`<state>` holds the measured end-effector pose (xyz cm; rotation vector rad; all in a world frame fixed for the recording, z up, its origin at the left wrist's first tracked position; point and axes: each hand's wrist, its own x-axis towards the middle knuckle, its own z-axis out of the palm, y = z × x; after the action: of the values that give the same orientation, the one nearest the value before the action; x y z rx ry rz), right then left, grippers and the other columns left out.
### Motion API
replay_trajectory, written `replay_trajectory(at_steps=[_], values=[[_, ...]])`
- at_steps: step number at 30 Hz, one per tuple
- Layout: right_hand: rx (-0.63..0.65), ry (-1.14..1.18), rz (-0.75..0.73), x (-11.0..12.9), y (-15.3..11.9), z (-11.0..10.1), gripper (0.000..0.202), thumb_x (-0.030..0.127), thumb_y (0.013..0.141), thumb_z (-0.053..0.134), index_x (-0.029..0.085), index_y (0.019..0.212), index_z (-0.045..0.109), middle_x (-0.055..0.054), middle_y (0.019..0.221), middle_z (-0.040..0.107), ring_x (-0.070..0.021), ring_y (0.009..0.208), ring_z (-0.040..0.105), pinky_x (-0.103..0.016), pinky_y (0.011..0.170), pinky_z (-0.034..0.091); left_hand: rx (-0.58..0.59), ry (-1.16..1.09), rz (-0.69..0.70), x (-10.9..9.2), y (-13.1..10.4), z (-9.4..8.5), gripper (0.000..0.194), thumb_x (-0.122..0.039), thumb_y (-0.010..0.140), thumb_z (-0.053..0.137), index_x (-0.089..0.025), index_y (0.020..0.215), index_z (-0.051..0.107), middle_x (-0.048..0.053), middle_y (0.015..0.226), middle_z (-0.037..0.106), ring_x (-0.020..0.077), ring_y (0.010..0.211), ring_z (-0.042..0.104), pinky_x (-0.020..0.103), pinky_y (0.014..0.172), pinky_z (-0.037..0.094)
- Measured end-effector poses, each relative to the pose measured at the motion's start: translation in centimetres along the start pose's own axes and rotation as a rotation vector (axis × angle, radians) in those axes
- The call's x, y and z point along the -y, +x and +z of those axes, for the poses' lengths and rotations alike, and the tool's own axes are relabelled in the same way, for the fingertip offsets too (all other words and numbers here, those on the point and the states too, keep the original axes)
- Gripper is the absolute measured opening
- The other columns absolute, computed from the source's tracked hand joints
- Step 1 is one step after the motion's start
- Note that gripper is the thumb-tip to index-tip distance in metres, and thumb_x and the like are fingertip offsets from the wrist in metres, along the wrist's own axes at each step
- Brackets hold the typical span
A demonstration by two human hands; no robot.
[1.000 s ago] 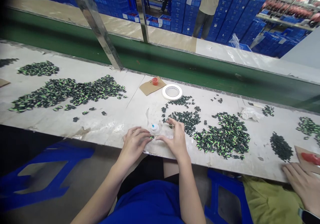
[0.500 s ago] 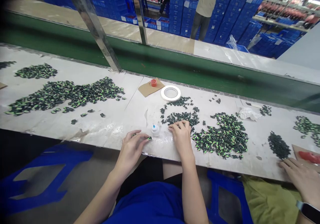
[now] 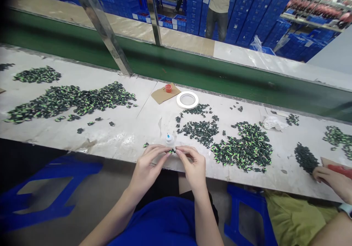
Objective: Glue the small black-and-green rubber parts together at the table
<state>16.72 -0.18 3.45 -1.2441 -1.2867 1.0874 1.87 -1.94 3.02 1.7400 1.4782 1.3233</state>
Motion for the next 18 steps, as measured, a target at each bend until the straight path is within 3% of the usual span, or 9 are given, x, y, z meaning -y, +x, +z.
replay_trajectory(at_steps=[8, 14, 18], values=[[-0.003, 0.055, 0.070, 0.0, -0.3, 0.3, 0.013, 0.032, 0.073, 0.074, 0.020, 0.077, 0.076, -0.005, 0.077, 0.076, -0.0209, 0.072, 0.072, -0.033, 0.070, 0.061, 0.032, -0.093, -0.033, -0.2, -0.1, 0.0, 0.016, -0.025, 0.087, 0.059, -0.023, 0.095, 0.073, 0.006, 0.090, 0.073, 0.0217, 0.091, 0.065, 0.037, 0.081, 0.057], [-0.079, 0.035, -0.145, -0.4, -0.9, 0.9, 0.008, 0.028, 0.078, 0.071, 0.021, 0.077, 0.074, -0.005, 0.077, 0.073, -0.0197, 0.076, 0.069, -0.034, 0.071, 0.059, 0.036, -0.273, -0.224, -0.4, -0.1, 0.4, 0.014, -0.028, 0.082, 0.065, -0.021, 0.088, 0.075, 0.008, 0.090, 0.073, 0.0217, 0.090, 0.067, 0.036, 0.083, 0.056], [-0.120, -0.061, -0.288, -0.6, -1.1, 1.1, 0.005, 0.023, 0.081, 0.068, 0.022, 0.079, 0.073, -0.006, 0.078, 0.072, -0.0206, 0.079, 0.068, -0.037, 0.072, 0.057, 0.013, -0.288, -0.235, -0.7, -0.1, 0.5, 0.012, -0.028, 0.081, 0.065, -0.022, 0.086, 0.075, 0.007, 0.088, 0.072, 0.0208, 0.088, 0.067, 0.035, 0.082, 0.056]])
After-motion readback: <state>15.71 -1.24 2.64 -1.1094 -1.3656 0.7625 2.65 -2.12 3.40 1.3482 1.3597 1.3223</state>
